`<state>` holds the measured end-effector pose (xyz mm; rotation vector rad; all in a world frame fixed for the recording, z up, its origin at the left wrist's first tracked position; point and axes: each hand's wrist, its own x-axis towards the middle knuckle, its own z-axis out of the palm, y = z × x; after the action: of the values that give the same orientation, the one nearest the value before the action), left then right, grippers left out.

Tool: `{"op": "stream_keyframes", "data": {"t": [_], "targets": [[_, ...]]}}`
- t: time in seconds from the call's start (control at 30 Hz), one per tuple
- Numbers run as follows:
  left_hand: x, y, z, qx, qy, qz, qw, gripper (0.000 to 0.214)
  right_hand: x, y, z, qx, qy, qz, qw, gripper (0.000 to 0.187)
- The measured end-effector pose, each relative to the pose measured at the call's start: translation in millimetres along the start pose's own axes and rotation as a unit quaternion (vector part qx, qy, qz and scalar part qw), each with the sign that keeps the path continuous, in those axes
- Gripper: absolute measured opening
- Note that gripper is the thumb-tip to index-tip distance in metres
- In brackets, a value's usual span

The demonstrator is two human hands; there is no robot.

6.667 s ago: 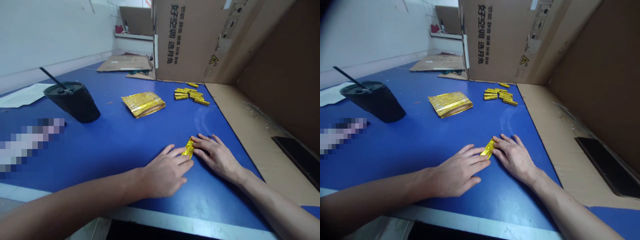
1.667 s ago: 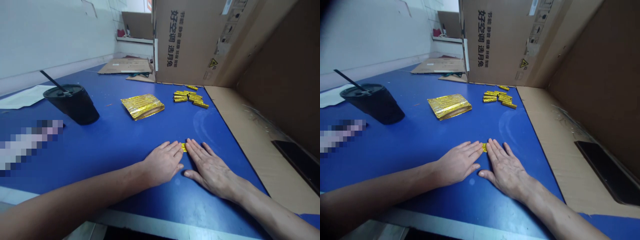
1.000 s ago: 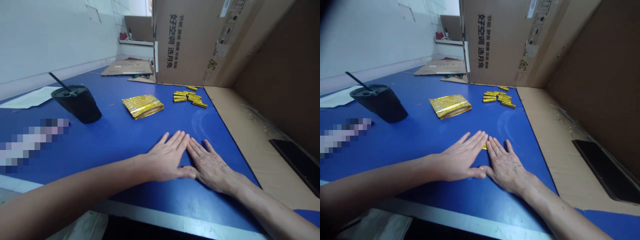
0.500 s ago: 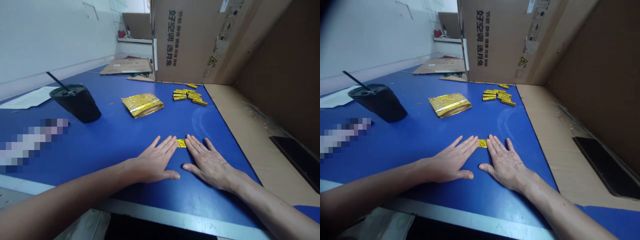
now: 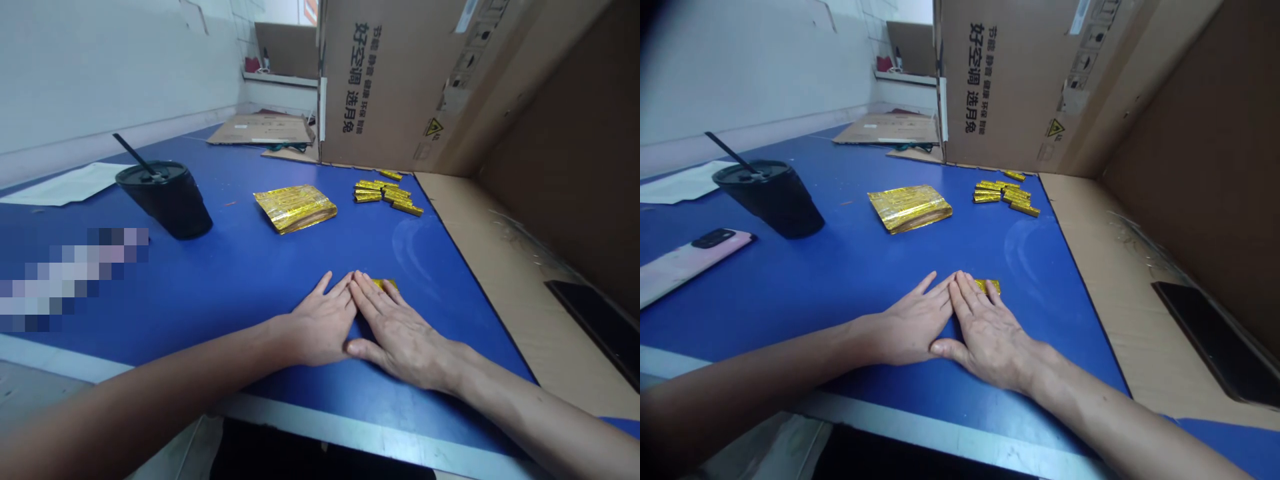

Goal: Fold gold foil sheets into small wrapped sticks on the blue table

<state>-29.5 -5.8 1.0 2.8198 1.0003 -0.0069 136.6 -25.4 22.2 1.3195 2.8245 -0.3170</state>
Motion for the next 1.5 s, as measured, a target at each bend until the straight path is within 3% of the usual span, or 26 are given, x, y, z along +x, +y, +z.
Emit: {"op": "stream_keyframes", "data": {"t": [0.37,0.63,0.77,1.0,1.13,1.33,1.5], "targets": [[-0.2,1.0,-0.5,-0.011,0.015,-0.020,1.000,0.090,-26.1,42.2,9.6,-0.091,0.011,0.054,0.994,0.078],[-0.7,3.1,-7.2,-0.019,-0.003,-0.024,1.000,0.093,-24.8,43.9,12.3,-0.097,0.035,0.047,0.994,0.075],[17.3,20.1,-15.6,-0.030,0.017,-0.051,0.998,0.102,-24.8,45.3,12.8,-0.098,0.031,0.045,0.994,0.074],[55.3,40.0,-9.9,-0.122,0.004,0.006,0.993,0.101,-25.5,45.8,10.1,-0.100,0.007,0.009,0.995,0.069],[45.9,27.7,-3.4,-0.109,0.008,0.009,0.994,0.103,-24.8,45.0,10.9,-0.092,0.010,0.044,0.995,0.071],[12.4,0.0,-0.5,-0.043,0.008,0.037,0.998,0.093,-26.1,44.6,12.6,-0.085,0.025,0.053,0.995,0.075],[-3.8,-3.6,-0.8,-0.043,0.028,0.034,0.998,0.092,-27.1,48.7,12.3,-0.086,0.034,0.053,0.994,0.072]]}}
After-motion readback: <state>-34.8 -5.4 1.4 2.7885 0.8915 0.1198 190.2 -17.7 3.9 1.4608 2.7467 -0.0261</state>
